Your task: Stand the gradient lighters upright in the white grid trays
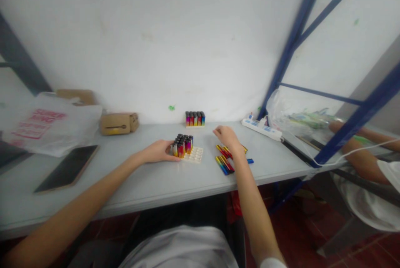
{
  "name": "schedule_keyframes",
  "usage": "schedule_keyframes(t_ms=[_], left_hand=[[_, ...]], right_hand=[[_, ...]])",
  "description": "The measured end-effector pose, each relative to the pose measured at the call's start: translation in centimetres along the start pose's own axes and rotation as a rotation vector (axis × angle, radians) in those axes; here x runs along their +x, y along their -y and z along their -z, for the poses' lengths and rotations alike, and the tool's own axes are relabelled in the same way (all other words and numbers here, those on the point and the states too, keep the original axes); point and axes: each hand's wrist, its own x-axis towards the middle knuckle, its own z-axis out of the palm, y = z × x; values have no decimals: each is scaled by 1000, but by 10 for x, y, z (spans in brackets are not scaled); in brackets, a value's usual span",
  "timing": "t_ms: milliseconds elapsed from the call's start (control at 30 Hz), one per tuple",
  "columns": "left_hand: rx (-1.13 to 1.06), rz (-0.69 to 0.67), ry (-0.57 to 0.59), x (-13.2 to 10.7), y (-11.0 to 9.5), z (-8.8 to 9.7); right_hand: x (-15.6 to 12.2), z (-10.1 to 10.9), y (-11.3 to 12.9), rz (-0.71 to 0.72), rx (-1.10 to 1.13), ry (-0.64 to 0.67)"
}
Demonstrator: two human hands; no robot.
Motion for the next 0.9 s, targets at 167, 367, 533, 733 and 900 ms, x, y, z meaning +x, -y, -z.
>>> schedule_keyframes(t_ms=[167,367,533,733,900], left_hand=[[-7,-5,9,0,1,0],[4,-2,16,-1,-2,2],[20,-10,1,-1,-1,2],[10,-4,11,-1,0,2],[9,-2,0,-1,0,1]], right_hand=[[0,-8,-53,-193,-213,172],[-1,-15,-56,-128,-218,171],[1,-14,-52,-96,-192,92],[5,-3,-36,116,207,-556],[0,-4,-4,148,558,-338]])
